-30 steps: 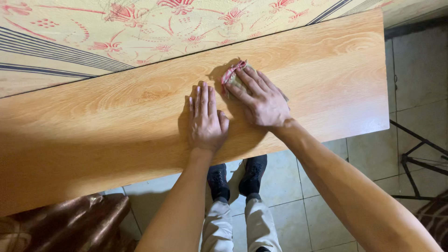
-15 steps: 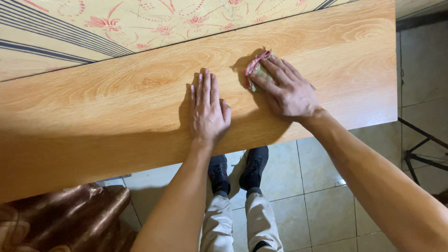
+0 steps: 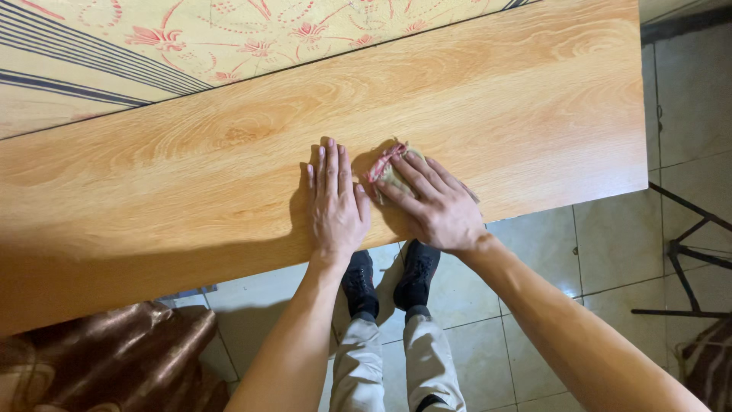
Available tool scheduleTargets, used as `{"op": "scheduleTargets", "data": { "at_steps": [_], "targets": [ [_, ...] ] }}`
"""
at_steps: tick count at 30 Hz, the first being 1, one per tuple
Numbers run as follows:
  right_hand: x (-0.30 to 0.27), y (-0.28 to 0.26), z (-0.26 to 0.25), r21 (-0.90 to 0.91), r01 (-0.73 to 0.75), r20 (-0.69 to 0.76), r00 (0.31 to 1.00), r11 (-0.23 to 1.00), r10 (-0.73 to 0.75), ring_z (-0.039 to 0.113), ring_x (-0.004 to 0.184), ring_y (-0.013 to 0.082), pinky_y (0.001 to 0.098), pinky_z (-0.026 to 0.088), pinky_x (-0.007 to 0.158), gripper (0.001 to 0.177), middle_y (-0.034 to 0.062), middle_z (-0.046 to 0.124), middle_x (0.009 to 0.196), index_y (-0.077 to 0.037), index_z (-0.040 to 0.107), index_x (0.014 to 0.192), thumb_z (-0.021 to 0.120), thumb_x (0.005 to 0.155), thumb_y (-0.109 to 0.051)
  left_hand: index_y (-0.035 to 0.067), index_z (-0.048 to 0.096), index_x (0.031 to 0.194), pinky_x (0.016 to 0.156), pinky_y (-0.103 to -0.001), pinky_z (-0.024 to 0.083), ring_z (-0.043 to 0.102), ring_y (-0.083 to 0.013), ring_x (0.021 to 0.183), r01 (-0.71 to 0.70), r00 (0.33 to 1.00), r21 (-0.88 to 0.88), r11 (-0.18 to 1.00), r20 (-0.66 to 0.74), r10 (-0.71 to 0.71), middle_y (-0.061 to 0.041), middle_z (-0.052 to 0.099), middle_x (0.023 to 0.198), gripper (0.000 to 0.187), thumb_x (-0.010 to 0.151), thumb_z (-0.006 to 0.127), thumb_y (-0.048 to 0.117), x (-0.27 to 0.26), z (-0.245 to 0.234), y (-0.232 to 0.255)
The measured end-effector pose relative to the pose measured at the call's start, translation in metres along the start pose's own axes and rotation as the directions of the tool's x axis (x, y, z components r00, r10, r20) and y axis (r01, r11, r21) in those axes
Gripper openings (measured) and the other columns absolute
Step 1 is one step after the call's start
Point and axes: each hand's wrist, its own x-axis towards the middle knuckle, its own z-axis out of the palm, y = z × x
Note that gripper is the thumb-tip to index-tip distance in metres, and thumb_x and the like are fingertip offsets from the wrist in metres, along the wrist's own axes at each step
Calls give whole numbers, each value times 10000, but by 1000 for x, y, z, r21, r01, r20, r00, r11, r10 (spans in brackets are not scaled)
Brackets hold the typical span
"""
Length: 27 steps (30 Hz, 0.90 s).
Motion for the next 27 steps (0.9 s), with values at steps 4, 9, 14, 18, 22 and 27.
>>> {"op": "scheduleTargets", "data": {
  "at_steps": [4,9,14,18,22,27],
  "targets": [
    [-22,9,-10,-4,68,78,995,998,-68,506,1424,360,497,387,1193,566,181,527,1532,-212,592,1459,674,901,-261,-25,318,1600,1309,-515,163,236,-363,1587,-5,1000,-2,1000,8,5,-194,250,1698,681,985,509,198,-1,-1,2],
    [-16,36,-18,-24,103,63,993,994,-101,500,1428,371,518,383,1192,559,187,523,1532,-218,587,1454,702,907,-251,-16,318,1598,1308,-520,163,241,-359,1584,7,1000,24,1000,17,-7,-183,253,1696,698,962,506,201,1,0,2],
    [16,41,-12,-77,-22,9,1000,997,23,485,1441,396,547,376,1197,593,222,509,1536,-184,588,1467,677,884,-241,-15,315,1592,1301,-535,168,241,-361,1576,-6,1000,65,998,0,6,-179,249,1689,707,949,510,207,1,4,-1],
    [34,21,-1,-40,-60,-58,997,997,57,468,1451,418,543,378,1201,581,247,484,1545,-144,575,1493,655,929,-258,-23,320,1594,1298,-528,183,244,-360,1578,7,1000,37,999,11,-8,-183,252,1691,710,945,509,197,1,2,0],
    [29,5,-1,-5,-48,-20,999,999,48,472,1447,415,521,385,1206,572,256,485,1541,-122,568,1489,630,927,-213,-20,328,1582,1302,-527,185,239,-365,1584,6,1000,41,999,17,-7,-190,248,1694,688,956,521,192,2,0,2],
    [8,3,-6,13,42,8,999,999,-42,508,1427,388,496,414,1181,552,240,527,1512,-134,574,1468,636,924,-203,-28,325,1587,1294,-525,193,242,-357,1579,15,1000,19,1000,26,-15,-187,245,1693,708,948,535,195,1,-4,3]
  ]
}}
